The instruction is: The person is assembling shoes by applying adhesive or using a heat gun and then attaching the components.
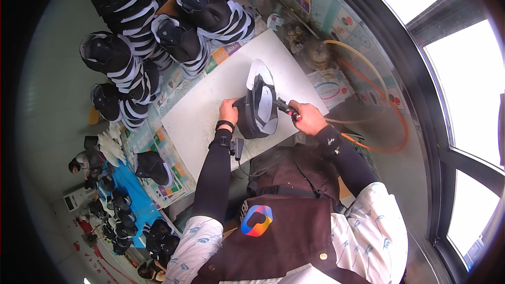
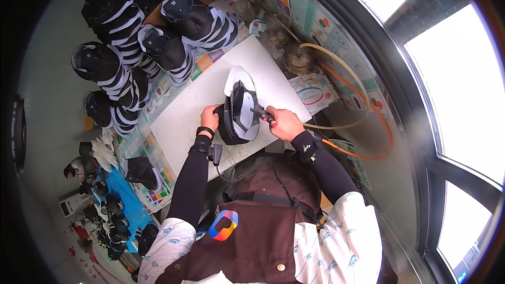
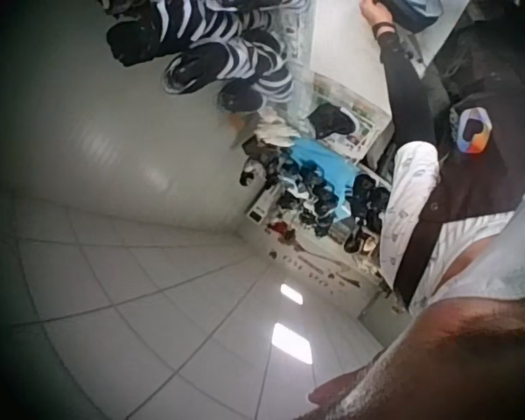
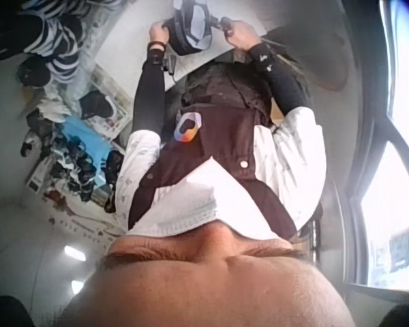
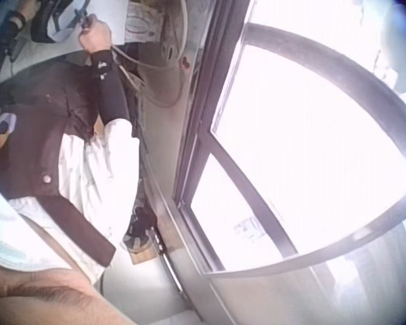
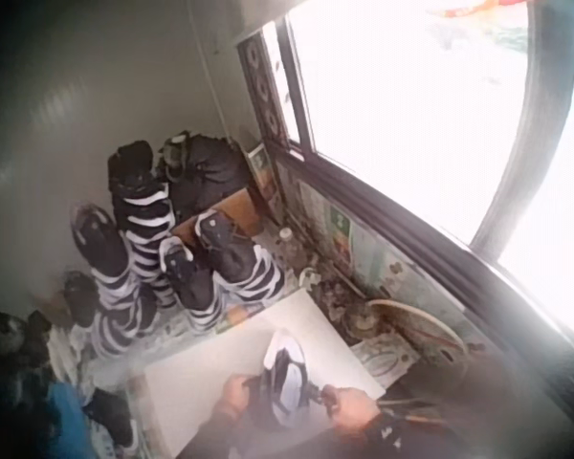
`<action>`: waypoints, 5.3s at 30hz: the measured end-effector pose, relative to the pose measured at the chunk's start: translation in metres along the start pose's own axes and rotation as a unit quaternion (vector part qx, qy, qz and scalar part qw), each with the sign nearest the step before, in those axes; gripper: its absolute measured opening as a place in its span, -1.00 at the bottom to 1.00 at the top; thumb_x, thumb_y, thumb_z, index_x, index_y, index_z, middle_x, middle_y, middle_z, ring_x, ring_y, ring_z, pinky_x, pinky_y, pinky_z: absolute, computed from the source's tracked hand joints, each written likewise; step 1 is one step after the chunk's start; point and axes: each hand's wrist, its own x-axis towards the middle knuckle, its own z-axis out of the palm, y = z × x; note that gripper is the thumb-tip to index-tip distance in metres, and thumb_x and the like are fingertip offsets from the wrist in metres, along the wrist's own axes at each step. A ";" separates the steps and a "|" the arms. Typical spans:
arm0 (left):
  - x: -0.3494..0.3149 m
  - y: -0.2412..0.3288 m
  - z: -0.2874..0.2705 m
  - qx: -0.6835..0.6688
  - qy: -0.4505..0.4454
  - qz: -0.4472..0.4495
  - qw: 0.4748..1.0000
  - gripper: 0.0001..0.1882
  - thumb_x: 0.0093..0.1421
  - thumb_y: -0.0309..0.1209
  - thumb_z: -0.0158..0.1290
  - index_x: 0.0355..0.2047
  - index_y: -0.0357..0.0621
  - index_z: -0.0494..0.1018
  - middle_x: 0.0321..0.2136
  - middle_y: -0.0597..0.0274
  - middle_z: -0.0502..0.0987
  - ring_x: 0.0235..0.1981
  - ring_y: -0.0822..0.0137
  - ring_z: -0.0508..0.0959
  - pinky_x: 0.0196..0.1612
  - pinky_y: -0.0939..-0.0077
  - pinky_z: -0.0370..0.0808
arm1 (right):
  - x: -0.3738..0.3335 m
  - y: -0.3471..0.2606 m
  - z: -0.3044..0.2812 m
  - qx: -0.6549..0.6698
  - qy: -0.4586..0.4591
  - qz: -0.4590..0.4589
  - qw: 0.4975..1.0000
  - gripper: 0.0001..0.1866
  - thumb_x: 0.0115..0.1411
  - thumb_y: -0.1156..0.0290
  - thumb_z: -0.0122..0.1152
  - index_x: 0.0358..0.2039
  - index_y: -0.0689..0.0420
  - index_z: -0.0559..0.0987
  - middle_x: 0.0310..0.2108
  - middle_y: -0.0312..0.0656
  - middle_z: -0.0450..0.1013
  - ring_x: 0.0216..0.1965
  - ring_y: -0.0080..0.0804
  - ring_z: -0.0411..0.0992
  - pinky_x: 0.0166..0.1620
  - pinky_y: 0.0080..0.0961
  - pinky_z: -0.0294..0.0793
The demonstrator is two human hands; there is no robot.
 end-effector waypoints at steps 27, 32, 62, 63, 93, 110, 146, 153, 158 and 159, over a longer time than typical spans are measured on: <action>-0.019 0.010 -0.008 -0.030 0.031 0.005 0.999 -0.52 0.07 -0.68 0.00 -0.04 -0.08 0.68 -0.07 -0.07 0.61 0.02 -0.11 0.58 0.17 0.14 0.51 | -0.024 0.008 -0.001 -0.014 -0.021 0.011 1.000 -0.69 0.06 0.45 0.11 -0.14 0.11 0.59 -0.39 0.16 0.58 -0.25 0.26 0.56 -0.15 0.09 0.52; -0.026 0.011 -0.007 -0.060 0.035 0.041 0.997 -0.50 0.05 -0.70 -0.02 -0.04 -0.09 0.67 -0.08 -0.05 0.60 0.02 -0.09 0.58 0.16 0.14 0.52 | -0.020 -0.001 -0.006 -0.001 -0.081 -0.018 0.997 -0.71 0.07 0.46 0.10 -0.16 0.11 0.59 -0.41 0.14 0.57 -0.27 0.25 0.56 -0.16 0.09 0.51; -0.039 0.025 -0.011 -0.082 0.067 0.023 0.994 -0.52 0.05 -0.72 -0.03 -0.06 -0.14 0.67 -0.07 -0.03 0.58 0.01 -0.08 0.58 0.14 0.16 0.52 | -0.030 0.000 -0.008 -0.044 -0.064 0.023 0.997 -0.64 0.07 0.41 0.07 -0.10 0.10 0.61 -0.39 0.15 0.59 -0.23 0.23 0.58 -0.10 0.09 0.53; -0.040 0.028 -0.014 -0.093 0.075 0.017 0.993 -0.52 0.05 -0.73 -0.05 -0.07 -0.15 0.67 -0.07 -0.03 0.58 0.00 -0.08 0.58 0.14 0.17 0.52 | -0.035 0.002 -0.004 -0.030 -0.080 0.027 0.996 -0.61 0.08 0.41 0.06 -0.07 0.08 0.64 -0.37 0.17 0.59 -0.22 0.25 0.57 -0.09 0.10 0.53; 0.001 0.028 -0.062 -0.318 -0.031 -0.044 0.947 -0.72 0.37 -0.45 0.10 0.01 -0.14 0.70 0.13 0.16 0.56 0.14 0.33 0.55 0.23 0.46 0.43 | -0.004 -0.007 0.005 -0.028 -0.016 -0.024 0.999 -0.71 0.08 0.42 0.09 -0.17 0.17 0.57 -0.46 0.15 0.56 -0.30 0.24 0.57 -0.16 0.13 0.52; 0.018 0.040 -0.065 -0.288 -0.027 -0.116 0.950 -0.31 0.09 -0.47 0.42 0.25 -0.04 0.47 0.12 0.00 0.55 0.07 0.23 0.59 0.14 0.35 0.52 | -0.024 0.012 0.010 -0.041 -0.069 -0.018 0.997 -0.65 0.10 0.39 0.08 -0.09 0.13 0.59 -0.41 0.13 0.59 -0.25 0.27 0.56 -0.13 0.13 0.52; 0.024 0.006 -0.067 -0.197 -0.219 -0.115 0.949 -0.69 0.42 -0.24 0.07 -0.09 -0.24 0.63 -0.29 0.21 0.67 -0.28 0.39 0.61 -0.11 0.44 0.54 | -0.054 -0.007 -0.021 0.131 0.035 -0.023 0.991 -0.78 0.13 0.45 0.24 -0.19 0.16 0.56 -0.39 0.09 0.56 -0.29 0.20 0.55 -0.20 -0.04 0.50; 0.020 -0.026 -0.032 -0.120 -0.158 -0.082 0.977 -0.64 0.37 -0.16 0.08 -0.25 -0.28 0.57 -0.39 -0.08 0.60 -0.38 0.10 0.52 -0.17 0.27 0.49 | -0.034 -0.016 0.017 0.027 -0.044 0.004 0.999 -0.68 0.11 0.43 0.06 -0.11 0.15 0.59 -0.38 0.17 0.58 -0.24 0.27 0.56 -0.13 0.11 0.51; 0.007 -0.033 -0.032 -0.154 -0.133 -0.072 0.976 -0.60 0.37 -0.11 0.10 -0.23 -0.29 0.57 -0.40 -0.06 0.61 -0.38 0.12 0.54 -0.18 0.28 0.49 | -0.024 -0.014 0.036 0.082 -0.056 0.069 0.993 -0.67 0.10 0.44 0.08 -0.09 0.15 0.58 -0.37 0.22 0.57 -0.23 0.31 0.54 -0.09 0.10 0.50; 0.007 -0.030 -0.031 -0.157 -0.131 -0.075 0.976 -0.60 0.37 -0.11 0.10 -0.23 -0.29 0.57 -0.40 -0.06 0.61 -0.38 0.12 0.54 -0.18 0.28 0.49 | -0.023 -0.013 0.036 0.079 -0.059 0.068 0.993 -0.67 0.10 0.44 0.08 -0.09 0.15 0.58 -0.37 0.22 0.57 -0.23 0.31 0.54 -0.09 0.10 0.50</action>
